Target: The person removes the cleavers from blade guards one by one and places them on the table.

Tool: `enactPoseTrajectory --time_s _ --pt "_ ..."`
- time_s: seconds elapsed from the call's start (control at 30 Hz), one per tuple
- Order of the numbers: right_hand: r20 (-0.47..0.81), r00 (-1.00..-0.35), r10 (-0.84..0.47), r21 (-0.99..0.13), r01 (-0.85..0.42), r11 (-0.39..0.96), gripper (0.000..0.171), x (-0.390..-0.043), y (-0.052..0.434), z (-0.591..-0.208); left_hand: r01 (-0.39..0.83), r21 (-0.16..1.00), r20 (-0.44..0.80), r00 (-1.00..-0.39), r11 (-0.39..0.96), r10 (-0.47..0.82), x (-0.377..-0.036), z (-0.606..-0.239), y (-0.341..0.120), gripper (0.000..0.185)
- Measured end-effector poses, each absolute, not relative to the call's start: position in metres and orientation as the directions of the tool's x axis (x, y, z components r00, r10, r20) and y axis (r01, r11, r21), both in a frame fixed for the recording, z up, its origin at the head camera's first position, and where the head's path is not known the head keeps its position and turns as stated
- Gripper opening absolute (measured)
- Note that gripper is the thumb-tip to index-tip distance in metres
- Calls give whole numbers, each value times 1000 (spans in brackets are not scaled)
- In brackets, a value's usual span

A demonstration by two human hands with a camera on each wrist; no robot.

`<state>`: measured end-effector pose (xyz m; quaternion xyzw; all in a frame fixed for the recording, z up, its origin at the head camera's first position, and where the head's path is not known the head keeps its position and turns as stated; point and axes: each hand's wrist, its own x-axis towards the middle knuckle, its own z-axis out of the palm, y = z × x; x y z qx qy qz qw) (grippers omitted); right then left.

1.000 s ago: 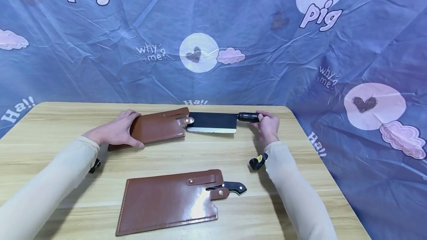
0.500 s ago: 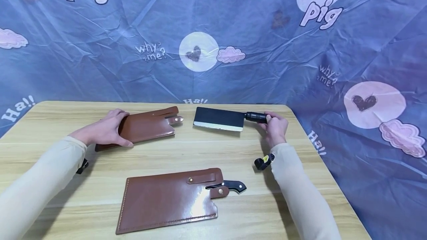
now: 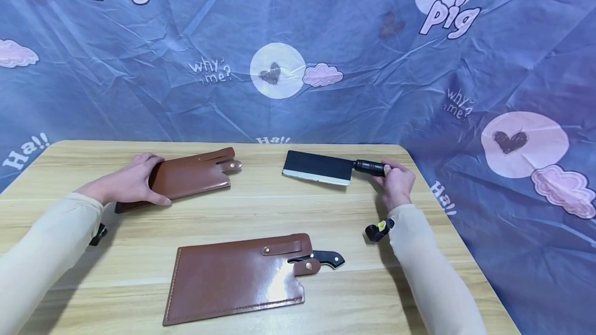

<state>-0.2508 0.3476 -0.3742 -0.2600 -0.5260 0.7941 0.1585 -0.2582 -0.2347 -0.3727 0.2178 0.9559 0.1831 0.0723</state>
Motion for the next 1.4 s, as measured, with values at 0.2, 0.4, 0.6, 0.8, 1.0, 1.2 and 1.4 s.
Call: enactPoseTrajectory --time_s 0.2,0.4,0.6,0.8,1.0,1.2,1.4 --pt "-268 -822 503 -917 56 -396 32 -246 354 -375 380 378 -52 -902 844 429 -256 -376 -243 122" --pt "-243 -824 511 -935 59 -350 33 -245 353 -376 369 388 -72 -902 845 427 -255 -378 -245 122" --pt "-249 -817 520 -953 112 -280 31 -247 353 -378 356 400 -85 -903 844 421 -254 -379 -246 120" --pt "-218 -846 487 -976 192 -103 35 -246 357 -382 346 398 -111 -901 850 419 -254 -379 -246 121" --pt "-126 -885 449 -938 253 236 34 -245 362 -388 337 403 -140 -896 851 421 -255 -378 -246 123" --pt "-113 -889 443 -917 265 297 36 -245 360 -389 326 411 -162 -893 851 420 -255 -377 -247 123" --pt "-119 -860 496 -923 280 265 36 -244 355 -390 327 410 -179 -887 851 427 -257 -375 -245 122"
